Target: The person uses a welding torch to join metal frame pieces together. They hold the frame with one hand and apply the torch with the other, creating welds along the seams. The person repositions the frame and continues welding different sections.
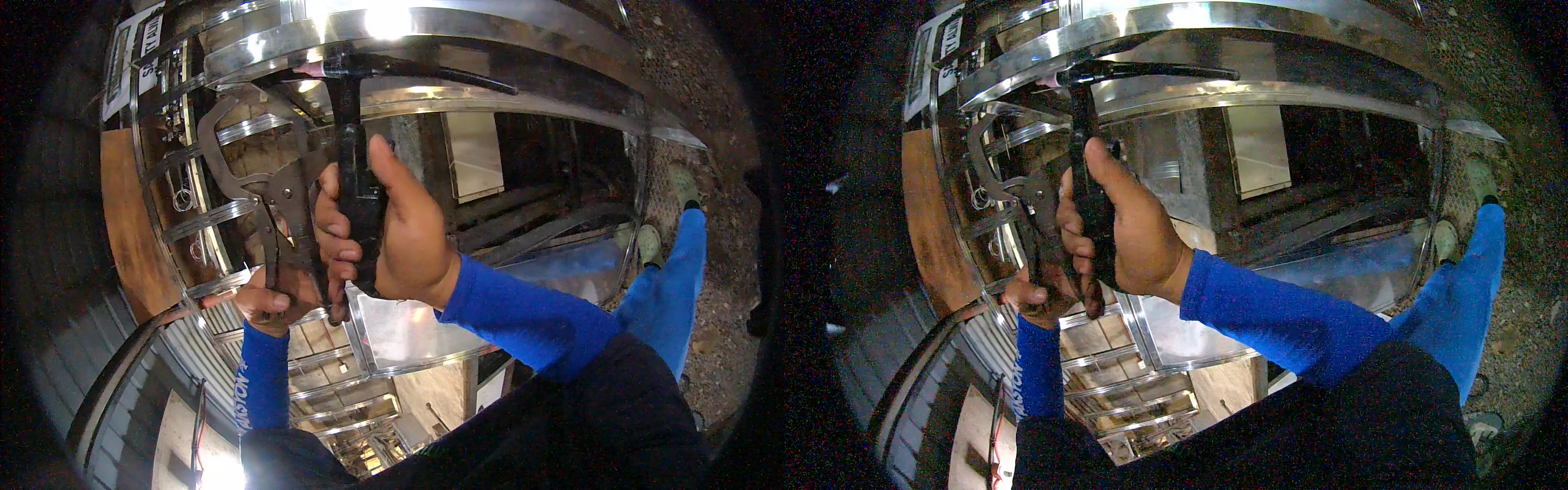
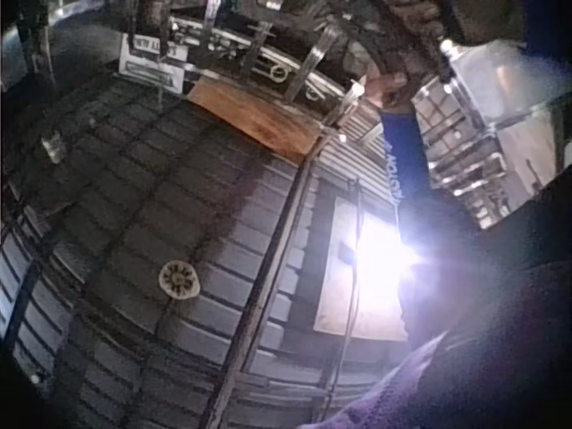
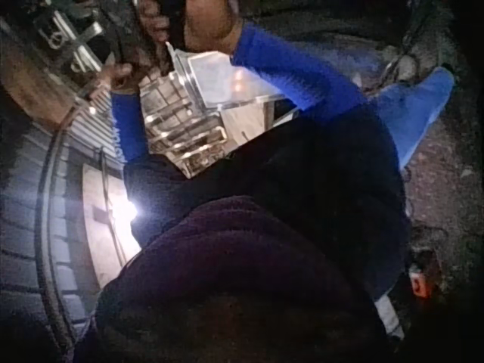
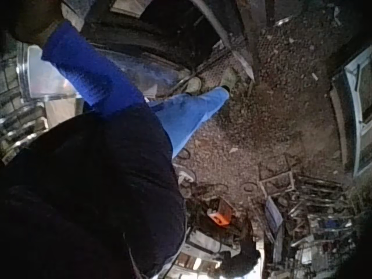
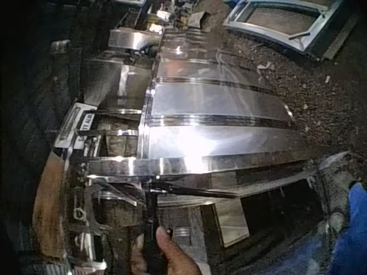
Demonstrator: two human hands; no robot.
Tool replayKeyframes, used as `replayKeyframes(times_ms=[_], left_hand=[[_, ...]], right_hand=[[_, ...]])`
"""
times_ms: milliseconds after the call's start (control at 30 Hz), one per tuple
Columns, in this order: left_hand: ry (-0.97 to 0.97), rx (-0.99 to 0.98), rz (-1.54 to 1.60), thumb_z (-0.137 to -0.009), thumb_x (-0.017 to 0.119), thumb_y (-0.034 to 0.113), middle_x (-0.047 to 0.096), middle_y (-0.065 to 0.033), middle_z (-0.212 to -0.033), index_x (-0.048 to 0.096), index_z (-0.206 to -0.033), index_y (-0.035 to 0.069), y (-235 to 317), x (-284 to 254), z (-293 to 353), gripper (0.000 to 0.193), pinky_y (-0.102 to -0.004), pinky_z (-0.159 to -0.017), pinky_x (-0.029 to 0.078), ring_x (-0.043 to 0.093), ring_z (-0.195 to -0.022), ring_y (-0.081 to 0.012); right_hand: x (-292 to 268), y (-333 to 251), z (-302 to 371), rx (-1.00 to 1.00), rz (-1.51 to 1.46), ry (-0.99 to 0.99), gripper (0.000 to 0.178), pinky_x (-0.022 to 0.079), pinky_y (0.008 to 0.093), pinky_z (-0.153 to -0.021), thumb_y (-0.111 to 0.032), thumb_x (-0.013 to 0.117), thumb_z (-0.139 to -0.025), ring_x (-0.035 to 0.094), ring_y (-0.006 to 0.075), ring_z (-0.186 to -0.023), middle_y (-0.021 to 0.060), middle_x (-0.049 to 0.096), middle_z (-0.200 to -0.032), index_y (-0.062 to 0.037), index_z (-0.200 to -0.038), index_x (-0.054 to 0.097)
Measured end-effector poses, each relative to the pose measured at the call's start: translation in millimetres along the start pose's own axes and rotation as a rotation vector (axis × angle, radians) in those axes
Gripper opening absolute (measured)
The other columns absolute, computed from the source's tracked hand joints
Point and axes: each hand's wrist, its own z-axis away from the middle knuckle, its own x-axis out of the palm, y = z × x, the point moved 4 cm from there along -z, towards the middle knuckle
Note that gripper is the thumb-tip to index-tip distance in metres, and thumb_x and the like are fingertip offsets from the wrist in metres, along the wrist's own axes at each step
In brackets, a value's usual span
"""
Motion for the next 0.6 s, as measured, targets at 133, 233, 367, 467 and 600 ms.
replayKeyframes(times_ms=[133,233,367,467,600], left_hand=[[-0.157,0.006,0.126,-0.060,0.068,0.021,0.053,-0.0346,-0.131,0.036,-0.143,-0.011,-10,-14,-6,0.094,-0.0566,-0.090,0.051,0.061,-0.110,-0.0414],[-0.127,0.008,0.101,-0.059,0.070,0.021,0.055,-0.0305,-0.127,0.035,-0.143,-0.011,-9,-19,-11,0.096,-0.0561,-0.088,0.053,0.063,-0.108,-0.0411],[-0.100,-0.013,0.077,-0.060,0.070,0.020,0.054,-0.0327,-0.127,0.033,-0.145,-0.010,-9,-23,-12,0.097,-0.0572,-0.087,0.053,0.063,-0.107,-0.0427],[-0.148,0.001,0.101,-0.061,0.069,0.018,0.051,-0.0390,-0.131,0.032,-0.147,-0.008,-14,-30,-13,0.096,-0.0586,-0.089,0.052,0.062,-0.107,-0.0454],[-0.088,-0.013,0.099,-0.062,0.070,0.016,0.053,-0.0380,-0.127,0.034,-0.146,-0.007,-16,-41,-10,0.094,-0.0580,-0.087,0.053,0.064,-0.103,-0.0440]], right_hand=[[2,-13,-5,0.016,0.035,0.078,0.060,0.042,0.0301,-0.045,-0.073,0.045,-0.093,0.050,0.0153,-0.052,0.0021,0.052,-0.067,-0.0144,-0.094,0.055],[2,-19,-7,0.016,0.052,0.081,0.062,0.042,0.0304,-0.045,-0.076,0.045,-0.092,0.050,0.0153,-0.052,0.0022,0.052,-0.068,-0.0145,-0.092,0.055],[-1,-20,-6,0.014,0.076,0.076,0.063,0.042,0.0305,-0.044,-0.076,0.044,-0.091,0.050,0.0151,-0.052,0.0024,0.053,-0.068,-0.0145,-0.092,0.055],[-3,-20,-6,0.009,0.082,0.081,0.062,0.041,0.0303,-0.044,-0.076,0.044,-0.092,0.051,0.0150,-0.051,0.0024,0.053,-0.069,-0.0146,-0.092,0.054],[-5,-20,-8,0.000,0.082,0.077,0.061,0.041,0.0298,-0.043,-0.075,0.044,-0.092,0.051,0.0151,-0.051,0.0027,0.054,-0.069,-0.0144,-0.093,0.054]])
